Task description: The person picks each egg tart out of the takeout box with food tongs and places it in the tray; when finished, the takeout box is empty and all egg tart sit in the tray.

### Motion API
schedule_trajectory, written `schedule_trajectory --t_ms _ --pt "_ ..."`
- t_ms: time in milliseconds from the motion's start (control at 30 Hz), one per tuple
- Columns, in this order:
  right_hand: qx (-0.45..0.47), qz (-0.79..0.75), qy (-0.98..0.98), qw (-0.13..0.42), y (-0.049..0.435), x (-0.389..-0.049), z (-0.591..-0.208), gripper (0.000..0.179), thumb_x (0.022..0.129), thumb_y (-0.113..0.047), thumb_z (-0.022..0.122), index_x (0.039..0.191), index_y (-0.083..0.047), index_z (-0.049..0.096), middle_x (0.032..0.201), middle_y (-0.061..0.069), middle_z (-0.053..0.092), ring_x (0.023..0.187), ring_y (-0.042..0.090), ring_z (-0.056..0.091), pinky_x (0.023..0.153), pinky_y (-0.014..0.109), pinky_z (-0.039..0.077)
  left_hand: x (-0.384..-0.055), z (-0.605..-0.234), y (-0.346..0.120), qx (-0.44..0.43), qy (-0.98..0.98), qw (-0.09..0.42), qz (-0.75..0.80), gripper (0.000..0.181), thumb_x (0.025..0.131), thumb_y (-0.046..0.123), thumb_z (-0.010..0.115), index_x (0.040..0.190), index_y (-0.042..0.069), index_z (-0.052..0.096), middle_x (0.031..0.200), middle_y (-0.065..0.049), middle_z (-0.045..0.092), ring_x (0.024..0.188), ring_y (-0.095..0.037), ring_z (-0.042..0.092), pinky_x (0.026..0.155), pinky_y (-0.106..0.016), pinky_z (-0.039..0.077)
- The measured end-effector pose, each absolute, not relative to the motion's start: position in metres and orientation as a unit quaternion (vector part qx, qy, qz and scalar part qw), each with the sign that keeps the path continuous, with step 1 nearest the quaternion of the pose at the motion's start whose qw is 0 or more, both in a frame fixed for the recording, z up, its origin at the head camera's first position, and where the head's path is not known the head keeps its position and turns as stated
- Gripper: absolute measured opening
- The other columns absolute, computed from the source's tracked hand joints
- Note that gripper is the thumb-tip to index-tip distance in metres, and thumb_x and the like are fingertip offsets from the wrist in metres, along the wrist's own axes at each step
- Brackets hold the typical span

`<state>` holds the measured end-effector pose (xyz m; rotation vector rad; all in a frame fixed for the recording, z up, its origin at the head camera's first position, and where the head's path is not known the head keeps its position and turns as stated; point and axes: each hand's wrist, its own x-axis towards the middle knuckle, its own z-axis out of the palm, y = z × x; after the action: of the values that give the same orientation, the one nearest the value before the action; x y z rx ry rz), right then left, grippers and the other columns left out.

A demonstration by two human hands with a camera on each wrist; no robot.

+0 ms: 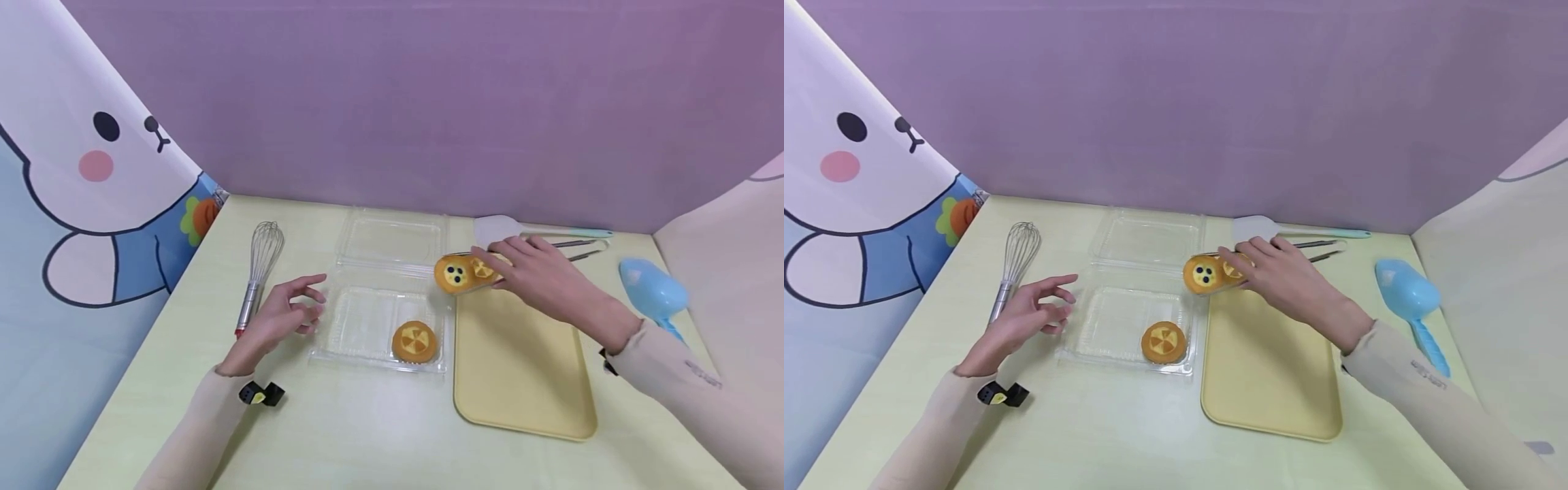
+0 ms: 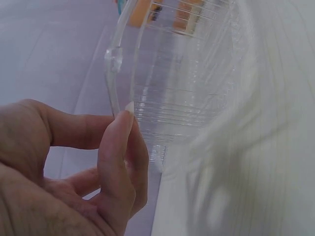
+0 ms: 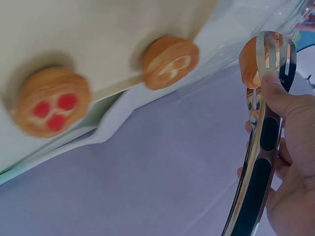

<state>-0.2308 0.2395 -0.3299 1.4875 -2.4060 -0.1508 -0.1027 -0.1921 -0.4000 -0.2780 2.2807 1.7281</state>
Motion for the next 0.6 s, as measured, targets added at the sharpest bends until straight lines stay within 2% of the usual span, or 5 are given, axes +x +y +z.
schedule_trajectory --t_ms 200,400,600 --pt "0.504 -0.039 -0.847 0.167 0.268 -0.225 -0.332 0.066 0.087 -0.031 0.081 0.145 -0.01 0.059 0.121 0.009 0.07 0.111 0.031 0.063 0.078 0.044 0.05 -0.103 -0.4 -0.192 -0.1 0.786 0.139 0.594 0.07 0.096 -0.006 0.061 0.16 0.009 0.04 0.128 -0.023 0.056 0.07 -0.012 0.065 0.065 -0.025 0.062" --pt "0.503 -0.031 -0.85 0.153 0.286 -0.214 -0.337 0.069 0.083 -0.028 0.085 0.143 -0.007 0.06 0.116 0.008 0.07 0.107 0.029 0.065 0.071 0.042 0.051 -0.104 -0.399 -0.193 -0.096 0.788 0.138 0.592 0.071 0.095 -0.007 0.061 0.16 0.008 0.039 0.128 -0.025 0.056 0.072 -0.013 0.066 0.065 -0.026 0.063" --pt "0.504 -0.034 -0.854 0.127 0.292 -0.201 -0.348 0.069 0.081 -0.031 0.087 0.141 -0.007 0.063 0.113 0.007 0.071 0.107 0.028 0.064 0.073 0.043 0.055 -0.106 -0.401 -0.193 -0.096 0.789 0.142 0.59 0.07 0.095 -0.007 0.06 0.16 0.009 0.04 0.129 -0.026 0.056 0.071 -0.012 0.065 0.064 -0.025 0.062"
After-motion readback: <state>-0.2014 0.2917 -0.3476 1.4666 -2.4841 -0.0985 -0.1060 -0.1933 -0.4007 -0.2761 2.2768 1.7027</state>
